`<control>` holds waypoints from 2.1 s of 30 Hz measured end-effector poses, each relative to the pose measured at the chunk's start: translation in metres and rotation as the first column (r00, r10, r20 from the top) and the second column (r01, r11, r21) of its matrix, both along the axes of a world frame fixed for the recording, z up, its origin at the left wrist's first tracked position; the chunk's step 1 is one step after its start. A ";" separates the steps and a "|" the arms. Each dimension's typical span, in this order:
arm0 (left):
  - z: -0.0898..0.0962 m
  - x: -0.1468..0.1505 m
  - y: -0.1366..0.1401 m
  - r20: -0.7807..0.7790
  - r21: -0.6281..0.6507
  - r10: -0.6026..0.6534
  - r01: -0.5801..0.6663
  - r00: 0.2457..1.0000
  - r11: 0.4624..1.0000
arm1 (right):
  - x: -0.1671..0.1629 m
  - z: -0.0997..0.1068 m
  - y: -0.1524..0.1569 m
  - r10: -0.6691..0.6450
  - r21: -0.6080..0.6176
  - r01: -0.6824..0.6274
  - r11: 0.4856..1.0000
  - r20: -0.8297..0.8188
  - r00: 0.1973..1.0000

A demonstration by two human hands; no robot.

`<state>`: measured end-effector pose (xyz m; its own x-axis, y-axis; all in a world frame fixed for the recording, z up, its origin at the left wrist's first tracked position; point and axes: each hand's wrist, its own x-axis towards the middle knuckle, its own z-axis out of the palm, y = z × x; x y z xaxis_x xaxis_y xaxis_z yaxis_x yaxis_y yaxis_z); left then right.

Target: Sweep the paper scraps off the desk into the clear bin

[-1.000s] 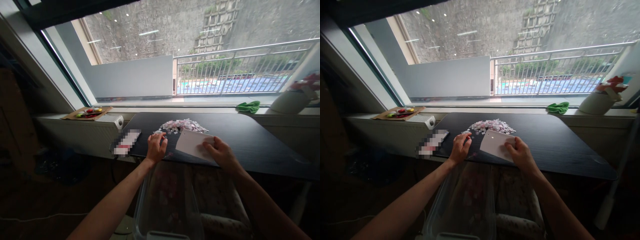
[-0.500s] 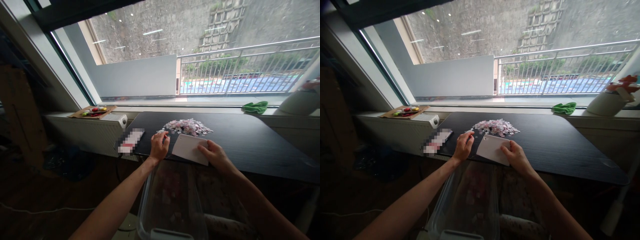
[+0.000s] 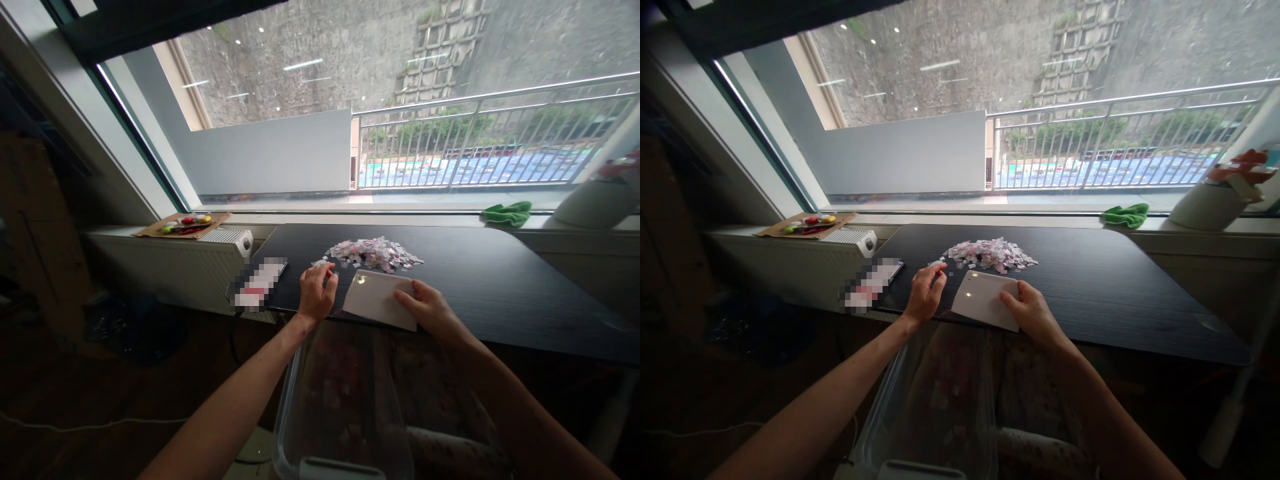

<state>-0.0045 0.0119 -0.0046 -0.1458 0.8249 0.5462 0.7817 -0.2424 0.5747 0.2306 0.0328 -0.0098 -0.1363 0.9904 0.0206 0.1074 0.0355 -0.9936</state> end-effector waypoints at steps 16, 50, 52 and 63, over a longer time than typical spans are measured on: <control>-0.002 -0.001 0.001 -0.006 0.006 0.004 -0.004 1.000 1.000 | 0.023 0.040 -0.026 -0.115 0.206 0.080 0.975 0.166 0.979; -0.002 -0.006 0.003 -0.014 0.025 -0.036 0.036 0.999 0.999 | 0.089 0.078 -0.015 -0.421 0.397 0.226 0.890 0.519 0.744; -0.002 -0.006 0.003 -0.011 0.029 -0.036 0.036 0.999 0.999 | 0.084 0.076 -0.011 -0.392 0.366 0.217 0.905 0.519 0.759; -0.001 -0.005 0.003 -0.006 0.018 -0.036 0.037 0.999 0.999 | 0.077 0.075 -0.004 -0.371 0.272 0.276 0.922 0.413 0.832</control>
